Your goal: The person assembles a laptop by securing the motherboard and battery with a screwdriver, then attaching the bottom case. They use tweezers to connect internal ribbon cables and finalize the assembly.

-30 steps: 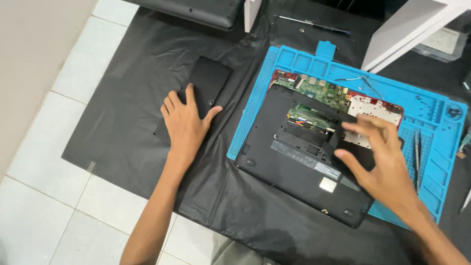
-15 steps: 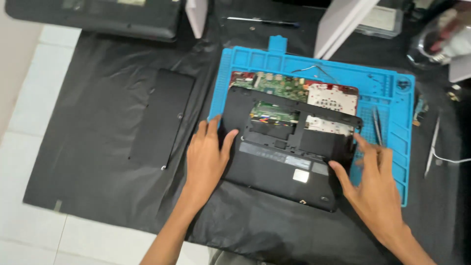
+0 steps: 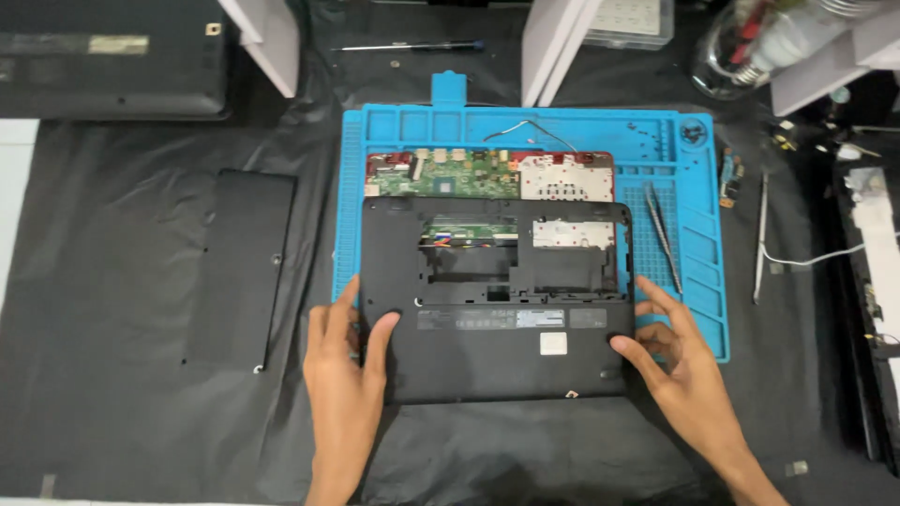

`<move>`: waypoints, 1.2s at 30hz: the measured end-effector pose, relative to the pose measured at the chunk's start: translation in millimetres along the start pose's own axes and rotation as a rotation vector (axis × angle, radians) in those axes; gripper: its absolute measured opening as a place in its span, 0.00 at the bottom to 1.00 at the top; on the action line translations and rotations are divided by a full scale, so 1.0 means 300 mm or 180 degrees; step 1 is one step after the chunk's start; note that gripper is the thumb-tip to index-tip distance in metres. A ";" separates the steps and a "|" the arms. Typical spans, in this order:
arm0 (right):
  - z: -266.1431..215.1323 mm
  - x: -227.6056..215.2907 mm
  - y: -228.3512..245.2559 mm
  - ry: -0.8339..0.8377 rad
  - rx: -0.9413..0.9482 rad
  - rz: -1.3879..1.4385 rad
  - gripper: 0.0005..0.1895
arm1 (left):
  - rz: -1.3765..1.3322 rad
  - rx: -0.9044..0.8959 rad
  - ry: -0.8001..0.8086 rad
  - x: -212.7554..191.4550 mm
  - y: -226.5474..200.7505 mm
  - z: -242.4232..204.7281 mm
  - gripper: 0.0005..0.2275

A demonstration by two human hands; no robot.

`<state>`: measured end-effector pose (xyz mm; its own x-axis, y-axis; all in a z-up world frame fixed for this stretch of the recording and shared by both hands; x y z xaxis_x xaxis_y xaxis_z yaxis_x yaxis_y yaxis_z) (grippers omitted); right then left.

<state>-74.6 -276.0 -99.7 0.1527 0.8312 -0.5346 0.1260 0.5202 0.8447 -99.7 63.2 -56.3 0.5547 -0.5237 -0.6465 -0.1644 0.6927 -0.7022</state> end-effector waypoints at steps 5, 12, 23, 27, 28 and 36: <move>-0.004 0.002 -0.012 0.0206 0.0390 0.0550 0.44 | -0.0328 -0.0217 -0.0052 0.002 0.021 0.014 0.23; 0.017 0.037 0.084 0.0656 0.0421 0.0472 0.45 | -0.0340 -0.0513 -0.0264 -0.073 0.145 0.073 0.22; 0.067 0.576 0.428 0.2977 -0.0094 0.1475 0.39 | 0.0763 0.0090 -0.1092 -0.350 0.697 0.275 0.14; 0.048 0.725 0.422 0.3102 0.0021 0.1653 0.42 | 0.1011 0.0126 -0.1202 -0.390 0.817 0.323 0.15; 0.041 0.736 0.432 0.3114 0.0154 0.1621 0.43 | 0.0961 0.0027 -0.1276 -0.392 0.826 0.330 0.15; 0.032 0.732 0.437 0.3073 0.0392 0.1467 0.46 | 0.0557 -0.0243 -0.1299 -0.367 0.878 0.327 0.14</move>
<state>-15.2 -27.2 -106.7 -0.6208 0.7738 0.1261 0.3602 0.1386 0.9225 -124.2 351.9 -140.9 0.7870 -0.1529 -0.5977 -0.3355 0.7070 -0.6225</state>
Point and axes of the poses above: each hand's wrist, its own z-axis towards the middle knuckle, its own x-axis out of the palm, y = z × x, the point moved 3 cm from there along z, towards the middle knuckle, and after that the axes turned 13 degrees about -y, right-handed, at the moved point
